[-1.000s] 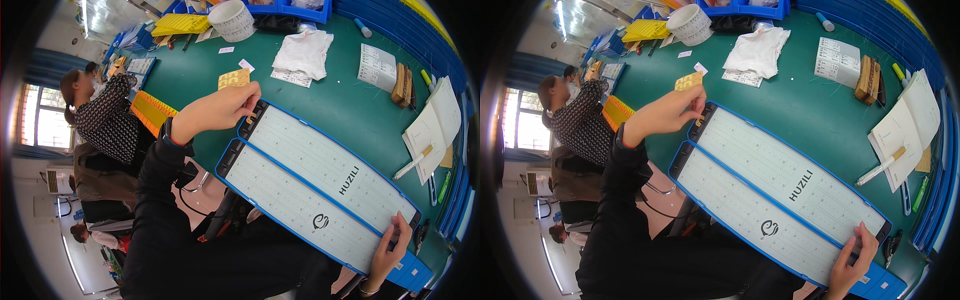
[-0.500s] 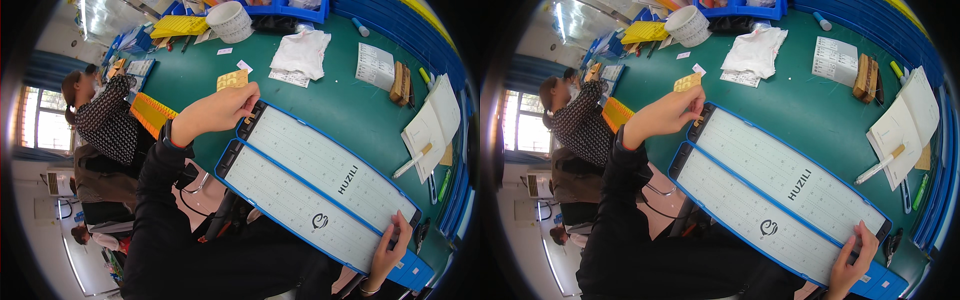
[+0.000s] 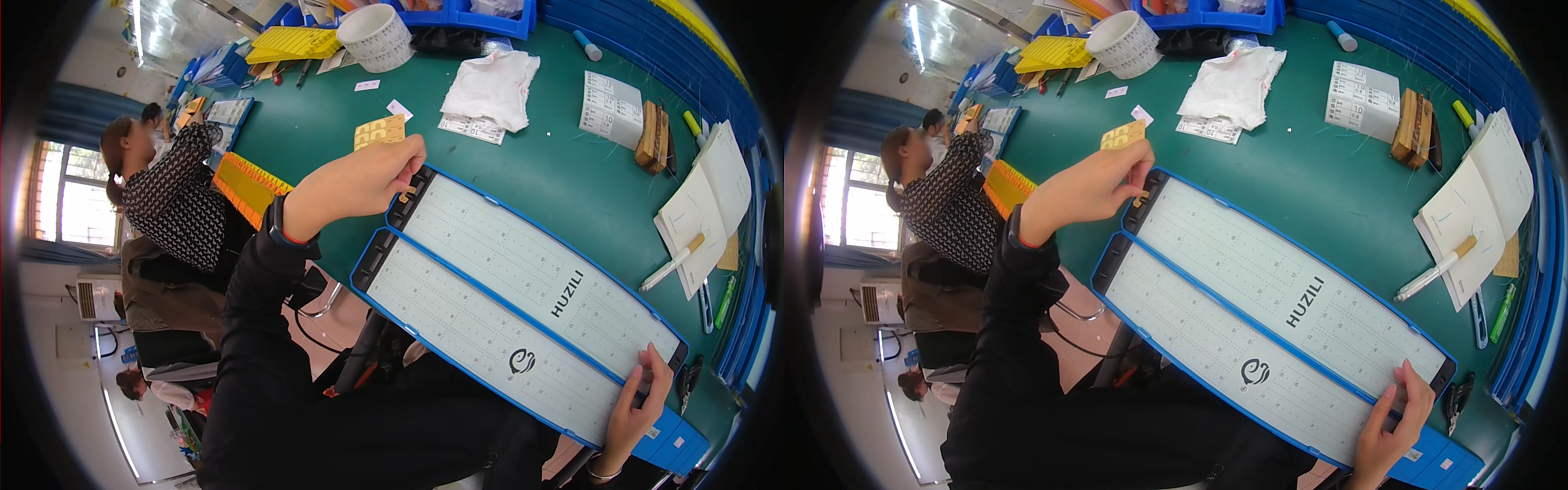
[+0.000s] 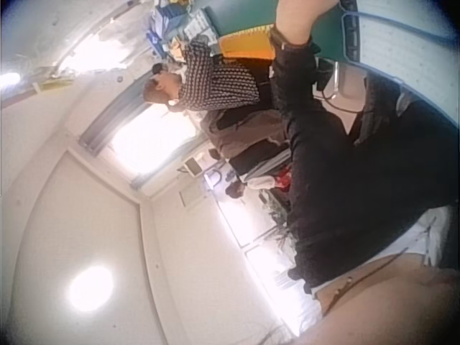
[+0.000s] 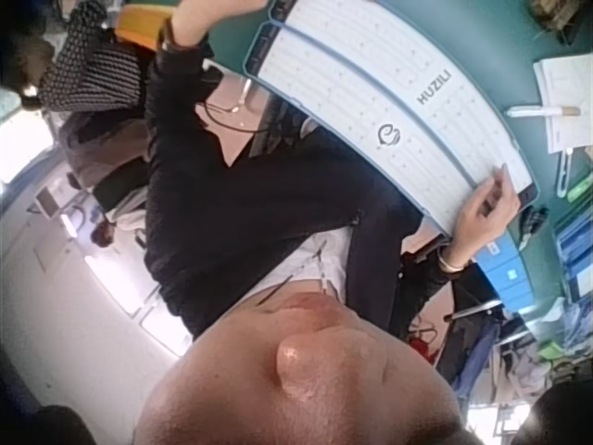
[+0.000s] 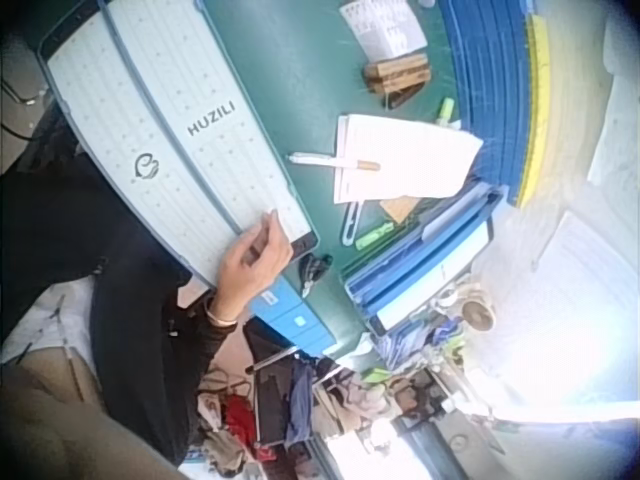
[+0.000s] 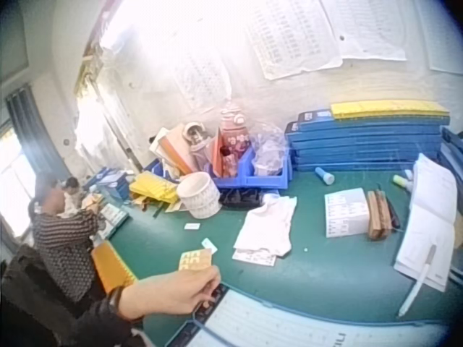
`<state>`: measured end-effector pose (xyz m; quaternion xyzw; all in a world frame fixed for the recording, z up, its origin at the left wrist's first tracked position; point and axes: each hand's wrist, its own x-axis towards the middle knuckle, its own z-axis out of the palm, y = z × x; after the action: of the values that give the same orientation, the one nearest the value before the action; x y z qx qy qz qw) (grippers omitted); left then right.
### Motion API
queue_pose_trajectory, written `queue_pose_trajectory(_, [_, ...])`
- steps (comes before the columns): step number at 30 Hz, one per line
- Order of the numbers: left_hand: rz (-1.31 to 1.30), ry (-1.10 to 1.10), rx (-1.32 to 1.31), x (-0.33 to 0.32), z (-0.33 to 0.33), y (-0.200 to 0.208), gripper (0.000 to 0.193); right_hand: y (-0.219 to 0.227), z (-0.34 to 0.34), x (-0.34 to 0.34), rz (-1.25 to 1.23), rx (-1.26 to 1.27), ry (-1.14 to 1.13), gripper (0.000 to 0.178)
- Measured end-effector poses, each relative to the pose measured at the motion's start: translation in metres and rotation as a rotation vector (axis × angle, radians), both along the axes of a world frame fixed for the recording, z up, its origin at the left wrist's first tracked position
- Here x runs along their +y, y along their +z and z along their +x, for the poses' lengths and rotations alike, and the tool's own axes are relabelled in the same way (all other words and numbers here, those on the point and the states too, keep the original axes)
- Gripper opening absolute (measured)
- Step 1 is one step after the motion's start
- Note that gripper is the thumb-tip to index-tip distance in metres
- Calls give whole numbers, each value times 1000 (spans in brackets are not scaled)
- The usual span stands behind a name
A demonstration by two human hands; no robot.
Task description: Marking labels and organizing electronic component folders at a workbench.
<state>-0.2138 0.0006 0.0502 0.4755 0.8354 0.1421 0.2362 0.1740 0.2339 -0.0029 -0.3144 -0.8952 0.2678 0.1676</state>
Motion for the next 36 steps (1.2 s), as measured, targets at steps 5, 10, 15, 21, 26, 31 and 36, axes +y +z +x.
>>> queue_pose_trajectory(5, [-10, 16, 25, 1, 0, 1, 26, 1, 0, 0, -8, 9, 0, 31])
queue_pose_trajectory(10, [-28, 43, 34, 0, 1, -1, 26, 0, -1, -2, -6, 16, 2, 32])
queue_pose_trajectory(15, [19, 48, 86, -6, 2, 1, 26, 1, -1, -1, -17, 16, 1, 31])
queue_pose_trajectory(21, [101, 194, -23, -19, 10, 4, 16, 1, -2, -1, -26, 12, 9, 32])
queue_pose_trajectory(26, [114, 204, -70, -28, 12, -8, 14, 1, -2, -2, -19, 28, -5, 31])
queue_pose_trajectory(31, [124, 225, -90, -28, 13, -10, 16, -1, -1, -1, -17, 24, 2, 31])
queue_pose_trajectory(36, [112, 196, -82, -29, 13, -11, 17, -3, 2, 1, -8, 10, 18, 31])
